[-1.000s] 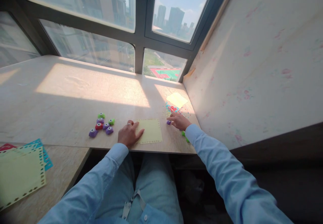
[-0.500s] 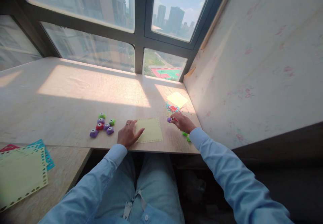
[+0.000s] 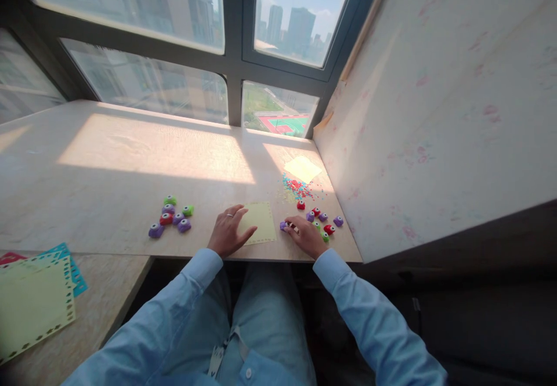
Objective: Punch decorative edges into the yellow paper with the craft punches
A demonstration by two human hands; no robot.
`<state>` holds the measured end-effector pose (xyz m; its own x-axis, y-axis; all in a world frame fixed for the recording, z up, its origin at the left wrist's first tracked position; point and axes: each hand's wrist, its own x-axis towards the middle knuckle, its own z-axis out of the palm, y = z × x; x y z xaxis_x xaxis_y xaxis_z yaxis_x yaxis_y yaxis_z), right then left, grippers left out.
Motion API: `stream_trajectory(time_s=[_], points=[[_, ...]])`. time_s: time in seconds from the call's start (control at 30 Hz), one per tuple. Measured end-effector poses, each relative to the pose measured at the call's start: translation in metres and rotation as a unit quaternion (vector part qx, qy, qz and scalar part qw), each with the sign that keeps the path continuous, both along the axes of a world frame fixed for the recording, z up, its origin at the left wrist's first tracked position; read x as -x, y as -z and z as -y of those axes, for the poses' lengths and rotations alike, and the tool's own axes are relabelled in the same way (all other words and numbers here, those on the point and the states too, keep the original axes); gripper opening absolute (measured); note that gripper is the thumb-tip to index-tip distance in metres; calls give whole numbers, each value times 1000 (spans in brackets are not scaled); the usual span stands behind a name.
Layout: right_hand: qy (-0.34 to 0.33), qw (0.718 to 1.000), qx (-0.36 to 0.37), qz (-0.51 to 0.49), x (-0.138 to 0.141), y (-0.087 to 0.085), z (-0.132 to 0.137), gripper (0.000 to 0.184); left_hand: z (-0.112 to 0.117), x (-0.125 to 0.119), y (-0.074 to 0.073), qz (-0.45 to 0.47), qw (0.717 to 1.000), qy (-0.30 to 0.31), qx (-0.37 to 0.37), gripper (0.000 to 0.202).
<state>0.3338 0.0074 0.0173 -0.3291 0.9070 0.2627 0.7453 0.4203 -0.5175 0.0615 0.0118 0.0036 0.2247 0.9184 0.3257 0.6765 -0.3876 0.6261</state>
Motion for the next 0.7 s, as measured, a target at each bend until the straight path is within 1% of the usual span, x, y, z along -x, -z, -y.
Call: stream_trajectory(time_s=[0.13, 0.23, 0.33, 0.47, 0.57, 0.63, 0.7], points=[[4, 999, -29, -13, 9, 6, 6, 19, -5, -19, 0, -27, 999, 39, 1, 58], [20, 999, -42, -12, 8, 7, 7, 19, -7, -26, 6, -72, 997, 39, 19, 60], [67, 997, -37, 5, 1, 6, 5, 20, -8, -27, 13, -136, 990, 26, 16, 58], [132, 989, -16, 71, -4, -6, -3, 20, -8, -25, 21, -172, 985, 12, -23, 54], [172, 973, 28, 151, -3, -18, -14, 20, -8, -25, 22, -177, 983, 9, -41, 52], [183, 963, 55, 191, -2, -24, -21, 19, -8, -25, 20, -179, 983, 10, -43, 52], [174, 960, 69, 207, -3, -28, -29, 19, -7, -25, 19, -181, 982, 11, -43, 52]])
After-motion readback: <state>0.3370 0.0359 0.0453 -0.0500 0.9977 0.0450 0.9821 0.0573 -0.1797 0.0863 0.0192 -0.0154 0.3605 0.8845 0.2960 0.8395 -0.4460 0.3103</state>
